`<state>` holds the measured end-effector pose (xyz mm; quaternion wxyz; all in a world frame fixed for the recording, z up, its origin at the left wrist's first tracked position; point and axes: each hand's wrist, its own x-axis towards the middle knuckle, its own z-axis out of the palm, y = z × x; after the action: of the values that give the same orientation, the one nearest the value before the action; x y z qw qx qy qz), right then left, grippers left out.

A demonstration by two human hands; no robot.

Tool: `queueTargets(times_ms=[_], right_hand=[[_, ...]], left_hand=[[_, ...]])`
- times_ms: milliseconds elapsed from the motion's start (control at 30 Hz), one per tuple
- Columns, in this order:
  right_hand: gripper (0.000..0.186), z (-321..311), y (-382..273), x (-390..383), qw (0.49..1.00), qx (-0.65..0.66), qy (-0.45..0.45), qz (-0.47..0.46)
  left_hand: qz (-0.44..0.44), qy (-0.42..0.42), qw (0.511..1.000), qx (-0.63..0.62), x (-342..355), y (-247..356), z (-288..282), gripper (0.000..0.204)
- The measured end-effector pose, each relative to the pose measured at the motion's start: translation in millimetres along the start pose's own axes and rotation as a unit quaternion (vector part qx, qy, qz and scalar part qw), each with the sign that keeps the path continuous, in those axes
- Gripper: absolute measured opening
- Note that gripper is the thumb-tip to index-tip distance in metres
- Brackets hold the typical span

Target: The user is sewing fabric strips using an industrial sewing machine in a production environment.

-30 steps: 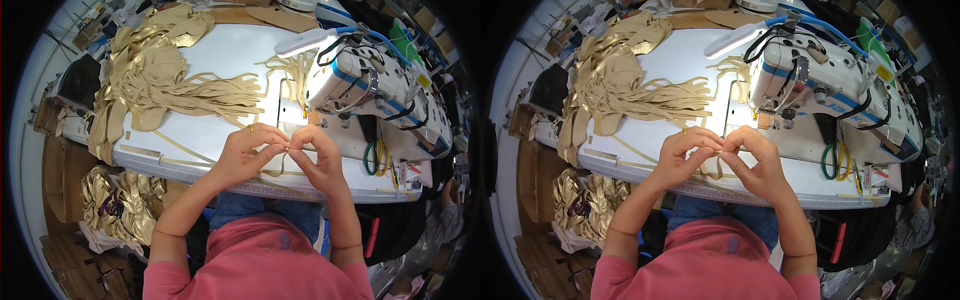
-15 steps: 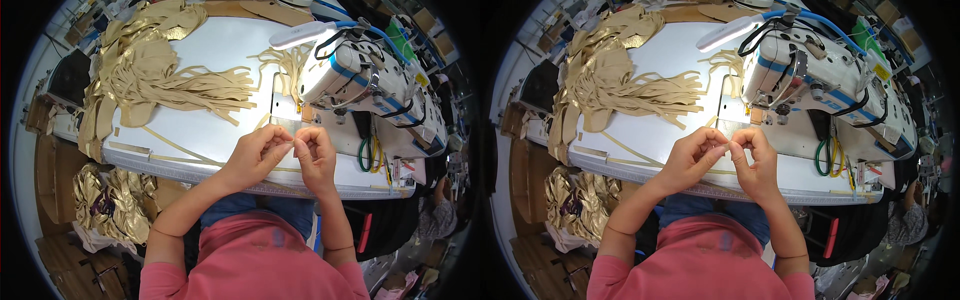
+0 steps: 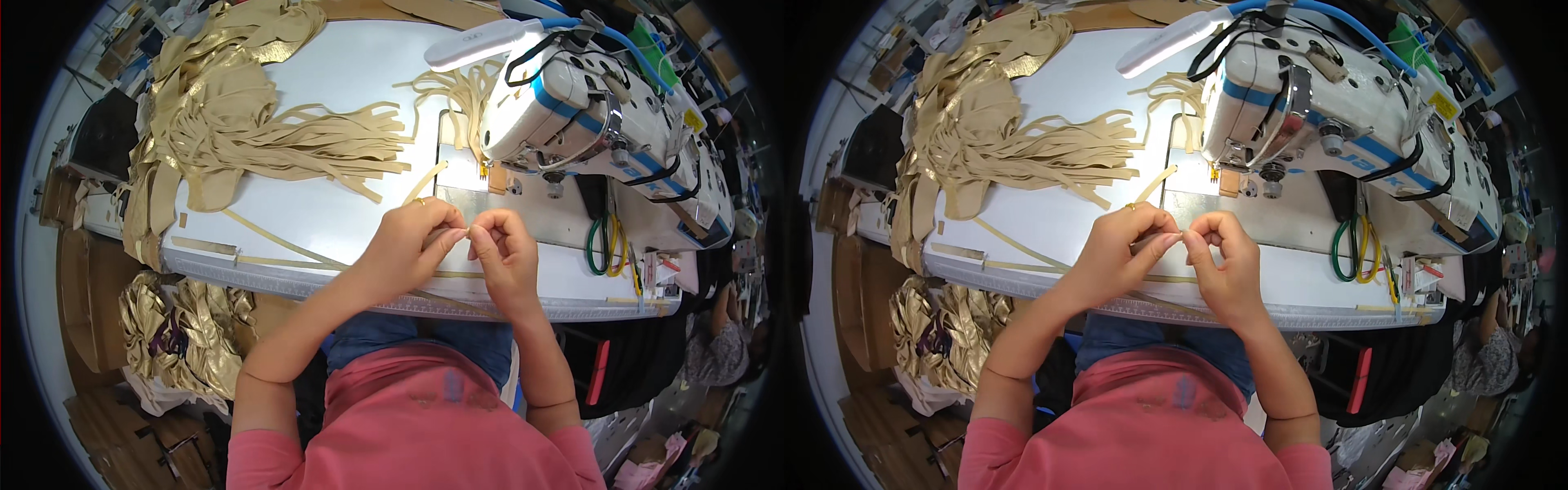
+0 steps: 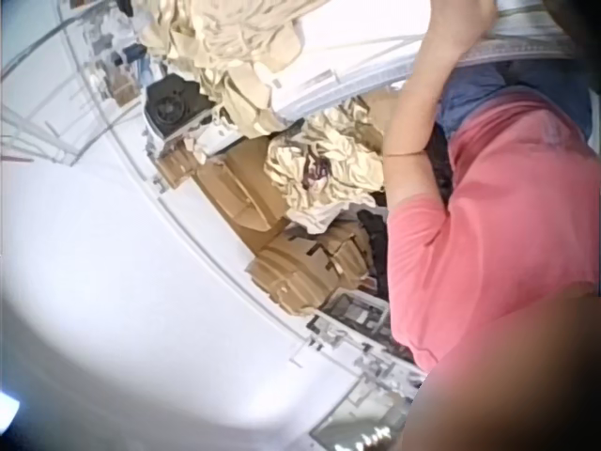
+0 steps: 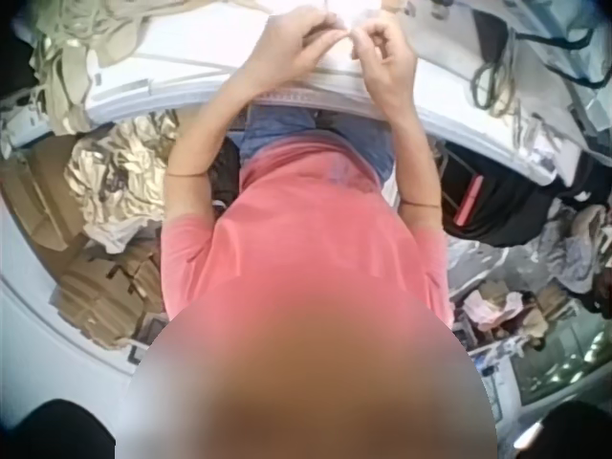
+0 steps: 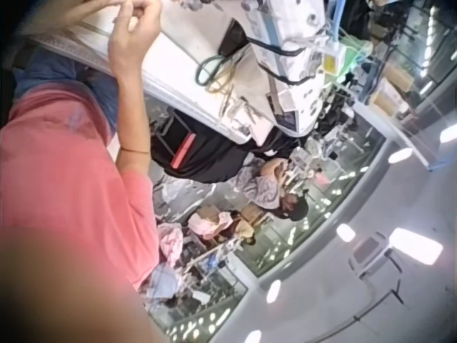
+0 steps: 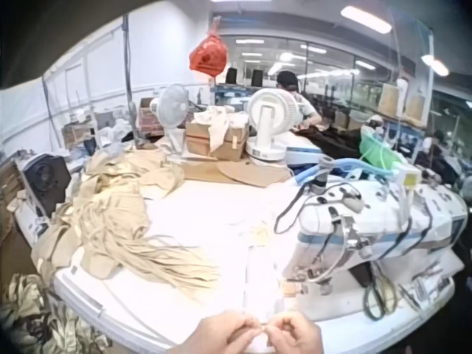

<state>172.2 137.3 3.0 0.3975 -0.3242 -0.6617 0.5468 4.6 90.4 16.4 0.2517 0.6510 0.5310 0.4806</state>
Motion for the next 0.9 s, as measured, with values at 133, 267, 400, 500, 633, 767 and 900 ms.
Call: queueTargets(times_ms=[133, 267, 400, 500, 633, 767, 900], right_hand=[[0.007, -13, 15, 9, 0.982, -0.181, 0.016, 0.050], [0.004, -18, 20, 23, 0.927, -0.368, 0.056, 0.044], [0.006, -34, 26, 30, 0.904, -0.414, 0.056, -0.087], [0.011, -48, 30, 28, 0.871, -0.445, 0.015, -0.206], [0.017, -52, 35, 25, 0.827, -0.498, -0.027, -0.261], [0.018, -51, 37, 26, 0.831, -0.494, -0.016, -0.256], [0.017, -49, 36, 26, 0.829, -0.499, -0.010, -0.253]], left_hand=[[-0.066, -0.144, 0.987, -0.014, 30, -26, 2, 0.015], [-0.122, -0.235, 0.962, 0.066, 69, -43, 20, 0.016], [-0.170, -0.295, 0.927, 0.158, 91, -41, 23, 0.018], [-0.183, -0.320, 0.917, 0.151, 99, -33, 21, 0.018], [-0.206, -0.333, 0.904, 0.172, 102, -30, 22, 0.018], [-0.176, -0.321, 0.909, 0.200, 100, -31, 13, 0.023], [-0.122, -0.239, 0.912, 0.309, 86, -39, 0, 0.028]])
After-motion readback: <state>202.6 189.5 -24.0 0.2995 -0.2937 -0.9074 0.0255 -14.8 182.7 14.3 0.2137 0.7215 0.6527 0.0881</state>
